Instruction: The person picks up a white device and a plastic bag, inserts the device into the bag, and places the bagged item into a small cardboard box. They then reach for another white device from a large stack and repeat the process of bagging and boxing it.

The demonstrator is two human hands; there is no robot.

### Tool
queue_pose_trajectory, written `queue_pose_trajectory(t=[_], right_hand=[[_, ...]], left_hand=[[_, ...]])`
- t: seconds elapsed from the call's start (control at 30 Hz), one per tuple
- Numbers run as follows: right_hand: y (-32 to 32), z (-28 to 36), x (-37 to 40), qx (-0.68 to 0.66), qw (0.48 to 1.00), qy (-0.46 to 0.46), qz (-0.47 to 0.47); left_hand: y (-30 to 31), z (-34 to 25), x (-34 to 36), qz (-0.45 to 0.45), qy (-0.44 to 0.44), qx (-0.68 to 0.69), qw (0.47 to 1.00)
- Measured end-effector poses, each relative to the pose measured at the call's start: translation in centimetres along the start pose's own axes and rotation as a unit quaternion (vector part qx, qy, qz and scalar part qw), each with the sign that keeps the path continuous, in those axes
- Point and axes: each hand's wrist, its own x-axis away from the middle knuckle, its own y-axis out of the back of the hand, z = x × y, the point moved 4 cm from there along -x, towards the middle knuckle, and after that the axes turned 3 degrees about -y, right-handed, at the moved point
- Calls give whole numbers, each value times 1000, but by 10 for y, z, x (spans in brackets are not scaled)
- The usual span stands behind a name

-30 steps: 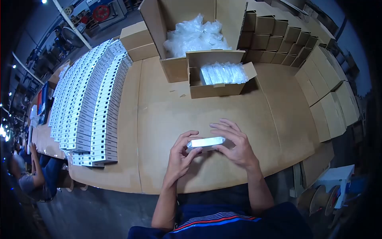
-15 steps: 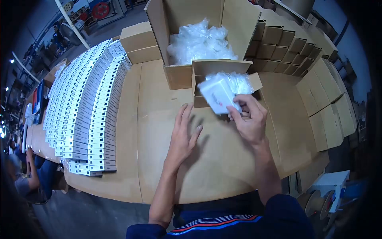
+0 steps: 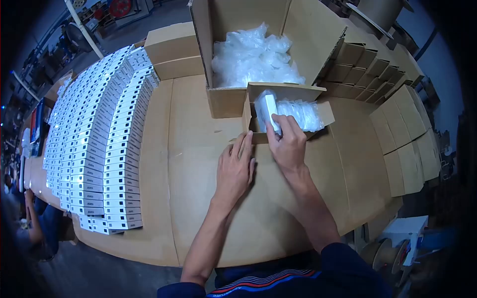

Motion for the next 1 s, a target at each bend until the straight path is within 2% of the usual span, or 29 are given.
queue_pose_trajectory(t=[0.1,0.2,0.43,0.53,0.57,0.6,0.67,0.7,0.77,0.83,0.87,0.9,1.0], right_hand=[[-10,-3,-2,68,997,22,15],[-20,-2,-1,114,990,-56,65],[-25,5,3,205,962,-93,152],[-19,15,8,221,956,-71,180],[-16,15,11,217,941,-107,236],[-15,16,14,201,941,-127,241],[-13,9,19,200,946,-85,241],[-7,25,8,178,960,-71,204],[2,58,-11,43,988,-101,110],[-9,88,-25,-81,990,-52,108],[-22,100,-35,-111,985,35,126],[-41,111,-46,-146,976,50,152],[-109,145,-78,-220,944,91,229]], left_hand=[[-1,0,0,4,0,-10,1000],[1,0,0,6,-1,-19,1000],[12,-3,-4,46,9,-38,998],[38,7,-2,0,-3,-22,1000],[51,13,-2,-16,0,-17,1000],[69,23,-6,-51,5,-6,999],[111,61,-22,-100,47,-15,994],[140,91,-31,-134,73,-28,988],[171,139,-54,-207,55,-74,974],[190,195,-85,-227,41,-152,961],[199,217,-106,-215,49,-166,961],[209,239,-126,-204,57,-180,961],[220,294,-182,-202,-7,-224,953]])
